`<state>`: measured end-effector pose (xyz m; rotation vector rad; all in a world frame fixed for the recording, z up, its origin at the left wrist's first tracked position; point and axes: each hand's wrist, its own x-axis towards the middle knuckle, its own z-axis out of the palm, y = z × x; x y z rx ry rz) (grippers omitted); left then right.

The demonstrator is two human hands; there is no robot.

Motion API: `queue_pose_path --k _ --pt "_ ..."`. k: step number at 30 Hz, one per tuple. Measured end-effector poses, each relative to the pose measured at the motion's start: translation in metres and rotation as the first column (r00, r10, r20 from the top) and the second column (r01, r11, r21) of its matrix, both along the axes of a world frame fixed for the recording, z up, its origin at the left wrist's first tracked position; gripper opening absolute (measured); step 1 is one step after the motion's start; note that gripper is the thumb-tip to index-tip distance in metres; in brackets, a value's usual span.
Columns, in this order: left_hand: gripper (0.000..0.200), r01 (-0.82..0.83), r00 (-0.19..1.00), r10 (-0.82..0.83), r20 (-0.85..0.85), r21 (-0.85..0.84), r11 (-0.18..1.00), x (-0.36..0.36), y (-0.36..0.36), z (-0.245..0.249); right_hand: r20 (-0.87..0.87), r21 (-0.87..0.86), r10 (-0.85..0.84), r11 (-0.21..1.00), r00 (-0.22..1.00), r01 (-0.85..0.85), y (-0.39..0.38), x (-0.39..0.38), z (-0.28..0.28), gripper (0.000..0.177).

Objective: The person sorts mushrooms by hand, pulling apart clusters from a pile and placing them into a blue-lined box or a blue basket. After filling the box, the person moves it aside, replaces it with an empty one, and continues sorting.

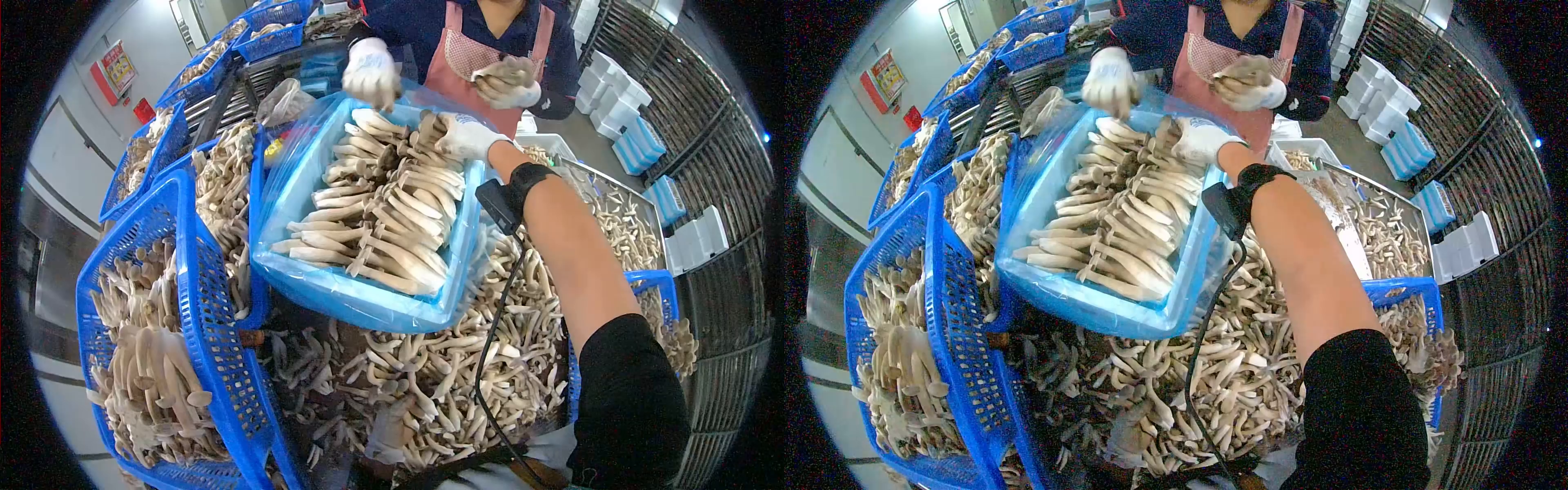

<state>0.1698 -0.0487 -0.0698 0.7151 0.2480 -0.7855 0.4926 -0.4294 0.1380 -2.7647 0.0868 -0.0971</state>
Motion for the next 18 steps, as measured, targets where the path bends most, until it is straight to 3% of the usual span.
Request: queue_pose_path --k 3,4,5,7,9,12,14,16,18 --pt "0.022 -0.063 0.985 0.048 0.168 0.087 0.994 -0.008 0.001 -0.003 0.118 0.116 -0.032 0.993 0.993 0.019 -0.003 0.000 0.007 0.048" --pt "0.022 -0.081 0.975 0.053 0.217 0.122 0.989 -0.011 0.002 -0.005 0.199 0.138 -0.101 0.988 0.975 0.074 -0.010 0.010 -0.003 0.057" --pt "0.022 -0.095 0.967 0.056 0.249 0.148 0.984 -0.013 0.002 -0.010 0.172 0.126 -0.082 0.990 0.982 0.060 -0.018 0.015 -0.014 0.060" --pt "0.023 -0.016 0.993 0.001 0.118 0.125 0.992 -0.012 0.011 -0.029 0.116 0.099 -0.044 0.995 0.992 0.033 -0.005 0.004 -0.004 0.066" --pt "0.025 0.099 0.953 -0.134 -0.270 -0.140 0.985 -0.008 0.022 -0.038 -0.035 -0.063 0.027 0.998 0.999 -0.029 0.011 -0.006 0.003 0.064" --pt "0.025 0.150 0.988 -0.154 0.034 0.082 0.985 -0.016 0.013 -0.038 -0.127 -0.393 0.140 0.902 0.982 -0.179 0.024 -0.016 -0.012 0.060" --pt "0.026 0.138 0.951 -0.196 0.238 0.239 0.961 -0.018 0.009 -0.036 -0.228 -0.357 0.098 0.917 0.969 -0.177 0.026 -0.010 -0.017 0.056" --pt "0.027 0.102 0.980 -0.136 0.143 0.221 0.970 -0.015 0.006 -0.019 -0.234 -0.309 0.098 0.936 0.967 -0.170 0.028 -0.010 -0.009 0.052" --pt "0.028 0.017 0.964 -0.006 -0.266 0.038 0.999 -0.013 0.004 0.003 -0.152 -0.274 0.092 0.953 0.984 -0.131 0.023 -0.009 -0.009 0.050"
